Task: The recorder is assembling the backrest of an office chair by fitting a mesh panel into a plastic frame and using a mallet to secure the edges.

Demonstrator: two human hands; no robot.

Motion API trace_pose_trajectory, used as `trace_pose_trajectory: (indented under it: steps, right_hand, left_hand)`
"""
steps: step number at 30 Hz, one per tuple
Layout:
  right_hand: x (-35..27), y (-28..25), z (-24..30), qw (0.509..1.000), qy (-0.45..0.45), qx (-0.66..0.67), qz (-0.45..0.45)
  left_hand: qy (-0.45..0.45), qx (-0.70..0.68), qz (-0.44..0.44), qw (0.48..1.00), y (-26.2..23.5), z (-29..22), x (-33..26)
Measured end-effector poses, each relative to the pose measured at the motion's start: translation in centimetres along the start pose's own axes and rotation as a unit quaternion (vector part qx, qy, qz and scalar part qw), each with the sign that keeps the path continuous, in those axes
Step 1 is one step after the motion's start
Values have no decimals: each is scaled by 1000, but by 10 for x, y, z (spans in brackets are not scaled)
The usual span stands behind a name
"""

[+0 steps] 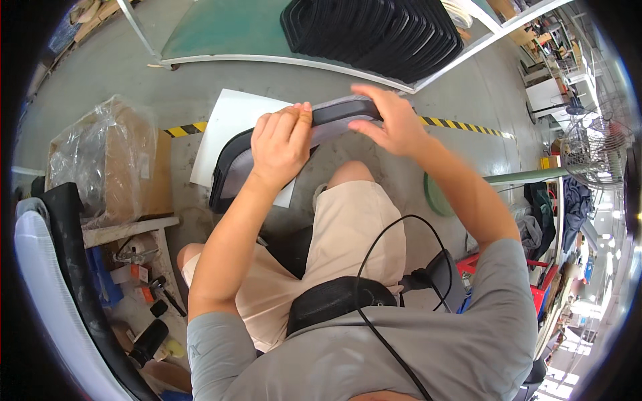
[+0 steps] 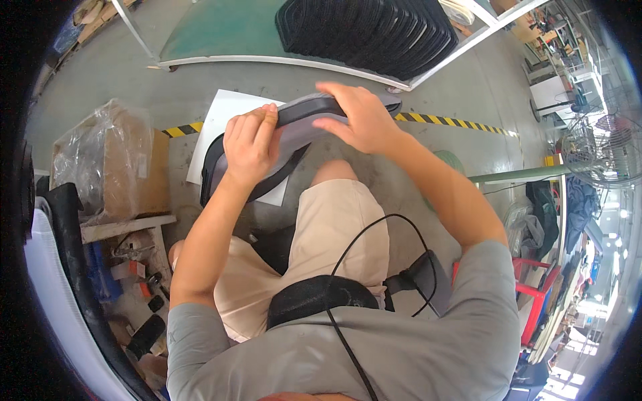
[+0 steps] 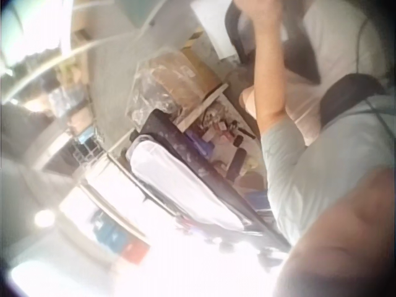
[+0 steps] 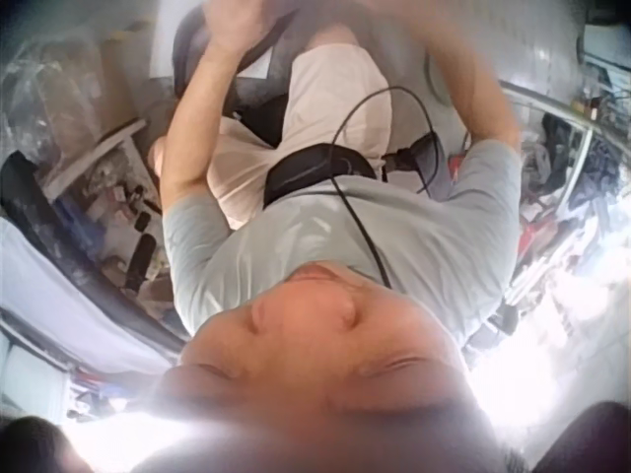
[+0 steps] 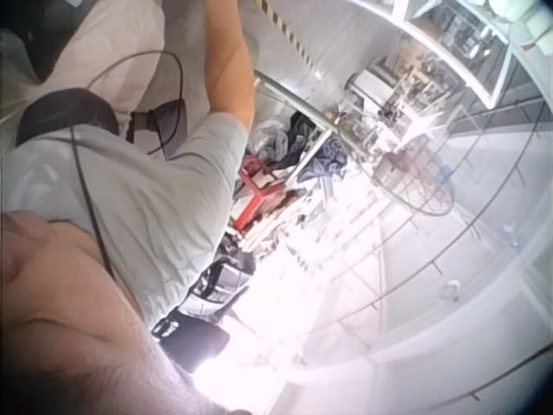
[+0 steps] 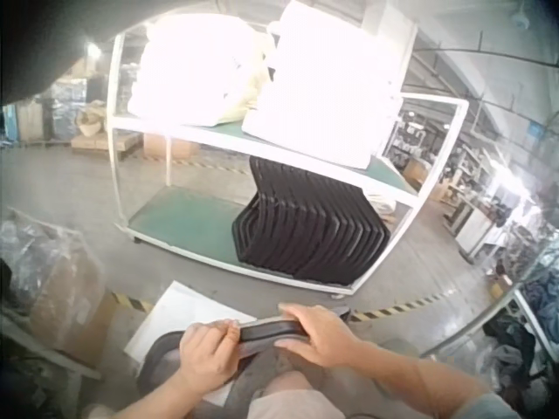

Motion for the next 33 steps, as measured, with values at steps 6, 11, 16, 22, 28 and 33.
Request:
trace_pose_trajectory:
  steps: [6,11,16,22,28,33]
  right_hand:
    - [-5,34,24,990,-49,-39,-127]
    - [15,61,63,980,-70,-28,-183]
    - [11,71,72,978,-60,-26,-200]
    - [31,101,84,990,-35,11,-134]
    - [-26,84,-25,989,99,-98,49]
    - [-76,57,-91,994,78,-69,-24]
  left_hand:
    - [-113,9,54,992,-24,18,5]
    - [-166,-10,-1,986,-44,35,-8]
    - [-122,38,-19,992,-57,41,-14]
    - [-209,66,18,975,-73,50,8]
    - [-249,120,133,952,-101,102,-33]
    - [-204,235,165,936,-115,116,-47]
Point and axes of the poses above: each hand's wrist, its own x-axis towards the middle knuckle, its own y-axis out of the palm, z = x × y, the point moved 6 cm from there along x, towards the middle knuckle, and after that the axes turned 5 degrees about y, right-handed, at the moved point
